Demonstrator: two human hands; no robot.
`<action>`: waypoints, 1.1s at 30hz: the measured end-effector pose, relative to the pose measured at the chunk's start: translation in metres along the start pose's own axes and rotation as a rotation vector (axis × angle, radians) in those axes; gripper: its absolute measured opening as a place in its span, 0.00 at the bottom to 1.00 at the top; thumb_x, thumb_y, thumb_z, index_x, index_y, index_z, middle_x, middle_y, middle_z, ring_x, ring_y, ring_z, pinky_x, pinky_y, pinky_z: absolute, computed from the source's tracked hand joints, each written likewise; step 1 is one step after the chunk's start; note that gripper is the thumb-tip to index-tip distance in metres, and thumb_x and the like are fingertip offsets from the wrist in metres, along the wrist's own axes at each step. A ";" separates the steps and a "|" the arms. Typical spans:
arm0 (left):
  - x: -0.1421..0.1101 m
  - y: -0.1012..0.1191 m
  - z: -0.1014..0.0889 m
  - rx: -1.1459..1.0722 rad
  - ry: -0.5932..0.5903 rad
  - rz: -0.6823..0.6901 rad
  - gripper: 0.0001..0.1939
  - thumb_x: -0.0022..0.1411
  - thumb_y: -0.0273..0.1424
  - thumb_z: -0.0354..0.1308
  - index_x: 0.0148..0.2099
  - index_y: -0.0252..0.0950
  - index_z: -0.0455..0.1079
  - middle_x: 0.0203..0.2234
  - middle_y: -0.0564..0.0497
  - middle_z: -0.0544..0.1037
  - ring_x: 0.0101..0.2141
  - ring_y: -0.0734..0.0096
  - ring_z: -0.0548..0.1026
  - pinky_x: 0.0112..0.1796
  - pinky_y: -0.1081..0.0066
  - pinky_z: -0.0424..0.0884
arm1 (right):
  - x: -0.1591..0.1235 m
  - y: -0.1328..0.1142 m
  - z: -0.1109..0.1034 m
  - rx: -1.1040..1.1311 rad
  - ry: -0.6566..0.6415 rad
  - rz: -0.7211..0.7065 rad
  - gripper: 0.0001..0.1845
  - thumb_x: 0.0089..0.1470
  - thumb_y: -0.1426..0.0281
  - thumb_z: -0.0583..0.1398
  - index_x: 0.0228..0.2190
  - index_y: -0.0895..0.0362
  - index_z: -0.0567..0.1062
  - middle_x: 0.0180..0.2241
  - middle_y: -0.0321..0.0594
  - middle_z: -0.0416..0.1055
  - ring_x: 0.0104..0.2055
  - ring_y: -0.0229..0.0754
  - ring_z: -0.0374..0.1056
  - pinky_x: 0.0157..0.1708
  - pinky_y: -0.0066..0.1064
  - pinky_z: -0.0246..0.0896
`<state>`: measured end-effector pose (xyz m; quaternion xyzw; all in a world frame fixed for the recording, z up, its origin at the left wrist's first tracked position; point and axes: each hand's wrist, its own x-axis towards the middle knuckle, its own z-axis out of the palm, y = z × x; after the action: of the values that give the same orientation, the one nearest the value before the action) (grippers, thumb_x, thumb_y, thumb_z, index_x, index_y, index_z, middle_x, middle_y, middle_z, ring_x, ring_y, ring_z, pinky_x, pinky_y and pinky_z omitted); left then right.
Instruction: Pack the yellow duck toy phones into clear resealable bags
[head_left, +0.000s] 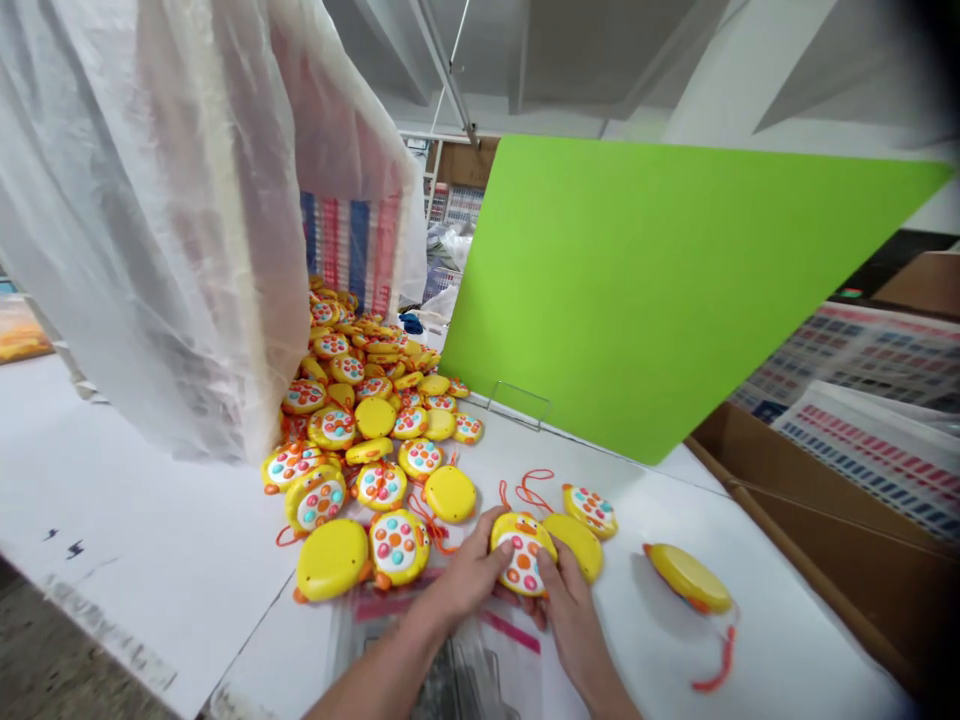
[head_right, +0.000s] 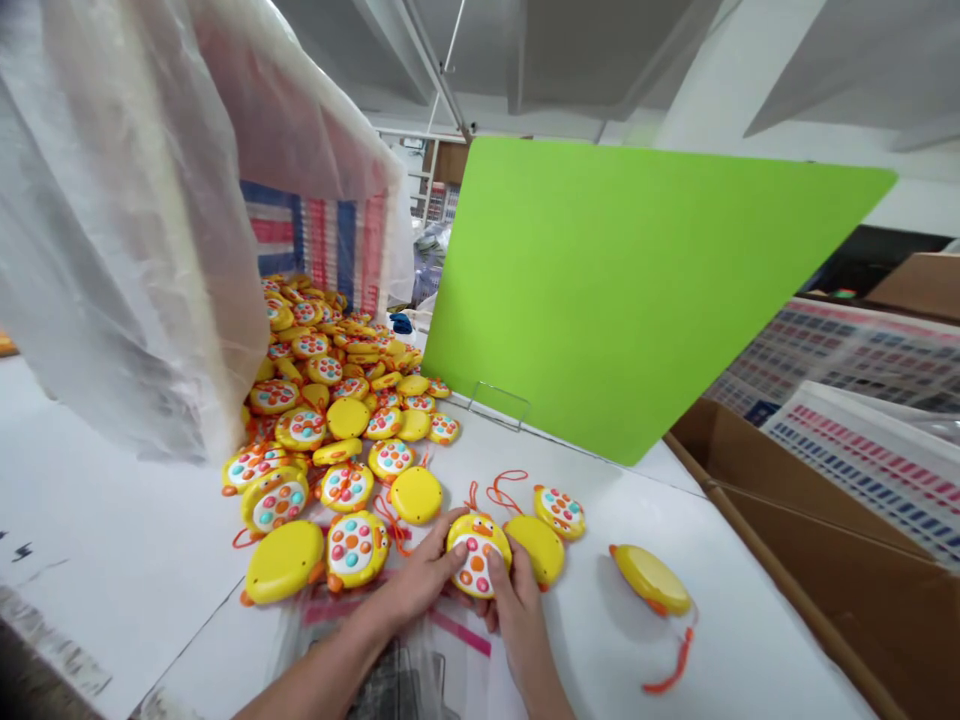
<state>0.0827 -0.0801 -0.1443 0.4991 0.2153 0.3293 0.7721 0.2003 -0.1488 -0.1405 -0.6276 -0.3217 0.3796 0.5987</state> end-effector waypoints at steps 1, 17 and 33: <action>-0.001 0.001 0.001 0.004 -0.033 0.004 0.37 0.56 0.45 0.59 0.62 0.38 0.50 0.37 0.47 0.76 0.24 0.73 0.75 0.26 0.72 0.71 | 0.000 -0.002 0.000 -0.028 0.003 -0.004 0.38 0.45 0.45 0.60 0.51 0.54 0.62 0.13 0.25 0.61 0.13 0.36 0.56 0.12 0.25 0.47; -0.004 0.010 -0.003 0.728 0.561 0.442 0.21 0.62 0.32 0.51 0.58 0.36 0.58 0.52 0.40 0.66 0.54 0.58 0.63 0.55 0.53 0.60 | 0.018 -0.080 -0.053 -0.724 0.613 -0.582 0.38 0.50 0.51 0.57 0.55 0.62 0.62 0.52 0.57 0.65 0.55 0.61 0.60 0.53 0.53 0.53; 0.003 0.011 -0.010 0.588 0.725 0.385 0.27 0.64 0.38 0.47 0.63 0.32 0.52 0.63 0.39 0.55 0.64 0.58 0.47 0.62 0.56 0.42 | 0.082 0.003 0.055 -0.613 -0.435 -0.606 0.25 0.52 0.68 0.53 0.53 0.52 0.68 0.57 0.43 0.63 0.60 0.44 0.57 0.59 0.43 0.52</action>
<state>0.0745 -0.0686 -0.1382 0.5796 0.4572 0.5433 0.3997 0.1942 -0.0512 -0.1504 -0.5594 -0.7049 0.1980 0.3886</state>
